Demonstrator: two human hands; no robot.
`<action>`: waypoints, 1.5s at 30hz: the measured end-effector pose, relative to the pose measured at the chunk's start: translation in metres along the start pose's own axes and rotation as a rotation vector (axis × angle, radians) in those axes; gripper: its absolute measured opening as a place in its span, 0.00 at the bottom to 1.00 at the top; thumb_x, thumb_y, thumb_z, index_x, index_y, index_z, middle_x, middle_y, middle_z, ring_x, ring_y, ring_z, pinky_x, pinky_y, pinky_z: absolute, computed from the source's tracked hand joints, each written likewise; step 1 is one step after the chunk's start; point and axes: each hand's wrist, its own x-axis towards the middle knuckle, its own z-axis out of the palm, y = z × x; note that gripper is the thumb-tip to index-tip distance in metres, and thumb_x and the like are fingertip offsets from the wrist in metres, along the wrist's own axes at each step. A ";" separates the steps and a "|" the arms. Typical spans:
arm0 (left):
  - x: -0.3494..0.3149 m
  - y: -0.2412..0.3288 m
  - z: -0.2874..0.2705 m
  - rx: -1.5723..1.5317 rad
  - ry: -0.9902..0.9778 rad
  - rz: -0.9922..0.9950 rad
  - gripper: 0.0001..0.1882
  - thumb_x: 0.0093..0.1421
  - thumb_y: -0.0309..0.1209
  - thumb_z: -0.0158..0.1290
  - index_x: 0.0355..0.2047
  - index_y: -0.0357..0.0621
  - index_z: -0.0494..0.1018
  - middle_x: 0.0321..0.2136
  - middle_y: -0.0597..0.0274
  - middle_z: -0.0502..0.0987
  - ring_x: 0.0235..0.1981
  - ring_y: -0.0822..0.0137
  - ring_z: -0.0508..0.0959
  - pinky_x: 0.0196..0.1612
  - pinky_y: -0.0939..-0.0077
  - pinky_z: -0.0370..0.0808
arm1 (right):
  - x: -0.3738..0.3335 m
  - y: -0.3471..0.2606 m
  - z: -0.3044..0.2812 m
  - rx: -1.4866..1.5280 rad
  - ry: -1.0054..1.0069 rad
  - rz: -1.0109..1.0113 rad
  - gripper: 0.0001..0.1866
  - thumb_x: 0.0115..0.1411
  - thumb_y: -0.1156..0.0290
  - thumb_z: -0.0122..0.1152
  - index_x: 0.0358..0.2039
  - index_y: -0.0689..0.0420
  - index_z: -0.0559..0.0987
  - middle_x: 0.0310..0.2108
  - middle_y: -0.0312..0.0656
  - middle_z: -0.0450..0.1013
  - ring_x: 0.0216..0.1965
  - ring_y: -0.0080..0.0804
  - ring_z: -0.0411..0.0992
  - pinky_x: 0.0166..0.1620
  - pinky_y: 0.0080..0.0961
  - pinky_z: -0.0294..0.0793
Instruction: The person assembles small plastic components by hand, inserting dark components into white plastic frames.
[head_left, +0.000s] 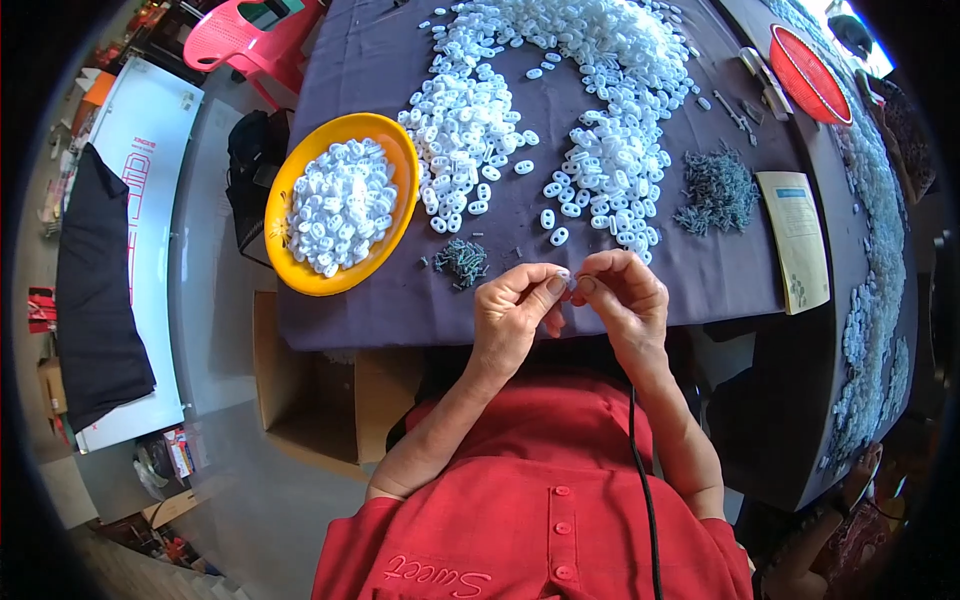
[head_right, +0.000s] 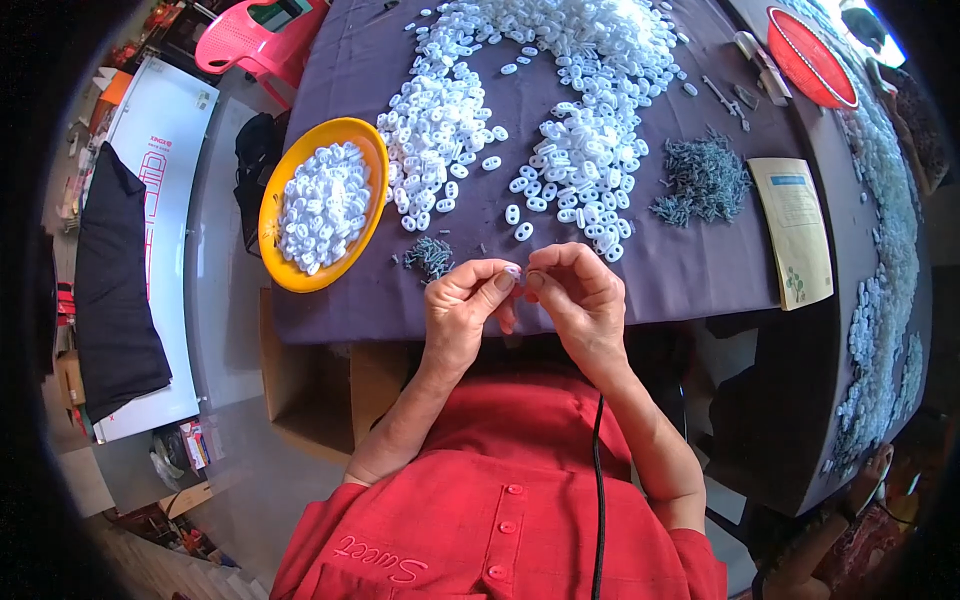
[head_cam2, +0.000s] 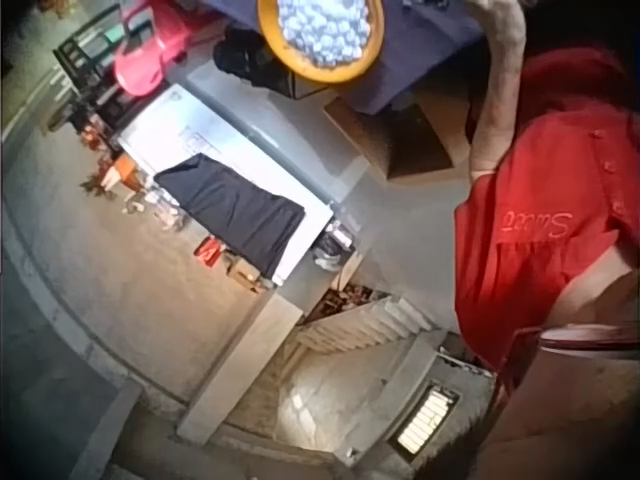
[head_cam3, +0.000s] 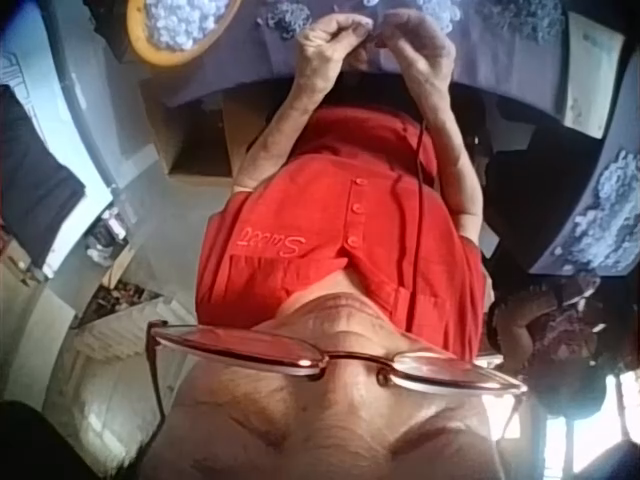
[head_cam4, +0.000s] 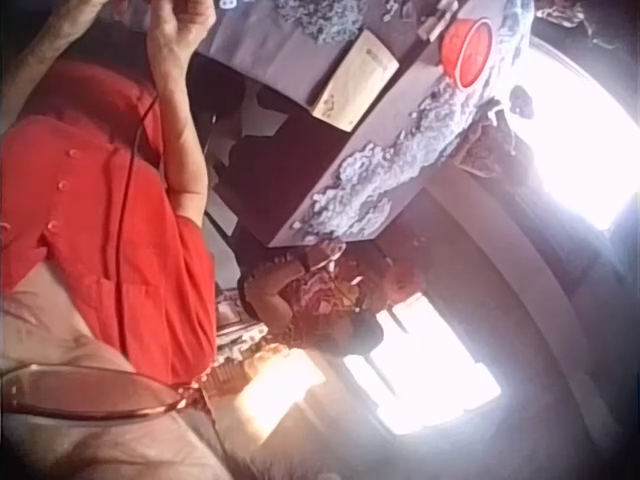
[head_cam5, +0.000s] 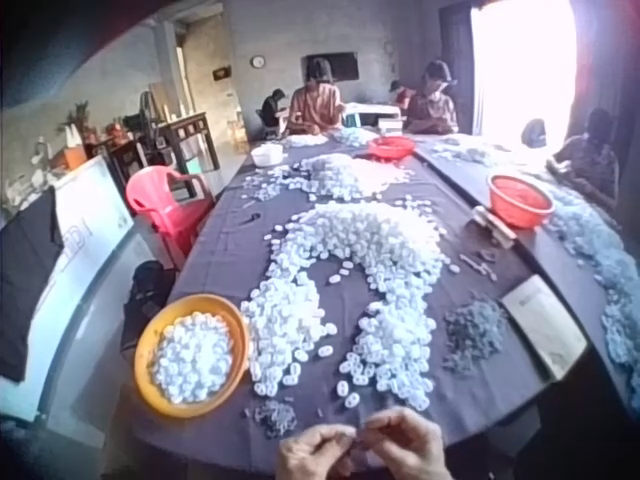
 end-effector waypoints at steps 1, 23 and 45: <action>0.000 0.000 0.000 0.002 0.009 0.001 0.07 0.58 0.28 0.52 0.32 0.37 0.75 0.21 0.66 0.75 0.17 0.81 0.71 0.18 0.87 0.69 | 0.000 0.001 0.000 -0.001 0.008 -0.001 0.07 0.55 0.84 0.53 0.35 0.63 0.72 0.29 0.37 0.72 0.29 0.20 0.71 0.36 0.17 0.72; -0.001 -0.008 0.002 -0.087 0.018 -0.058 0.07 0.58 0.28 0.52 0.32 0.36 0.75 0.23 0.62 0.77 0.16 0.81 0.70 0.18 0.87 0.68 | -0.005 0.009 0.002 0.033 0.009 -0.067 0.06 0.56 0.85 0.53 0.34 0.63 0.72 0.27 0.35 0.72 0.31 0.19 0.72 0.34 0.13 0.69; 0.007 -0.018 -0.002 -0.158 0.039 -0.112 0.08 0.58 0.27 0.52 0.35 0.36 0.73 0.24 0.61 0.77 0.18 0.76 0.74 0.20 0.85 0.72 | 0.002 0.021 -0.002 -0.237 0.078 -0.102 0.07 0.52 0.85 0.55 0.32 0.62 0.73 0.26 0.35 0.72 0.29 0.18 0.71 0.33 0.14 0.70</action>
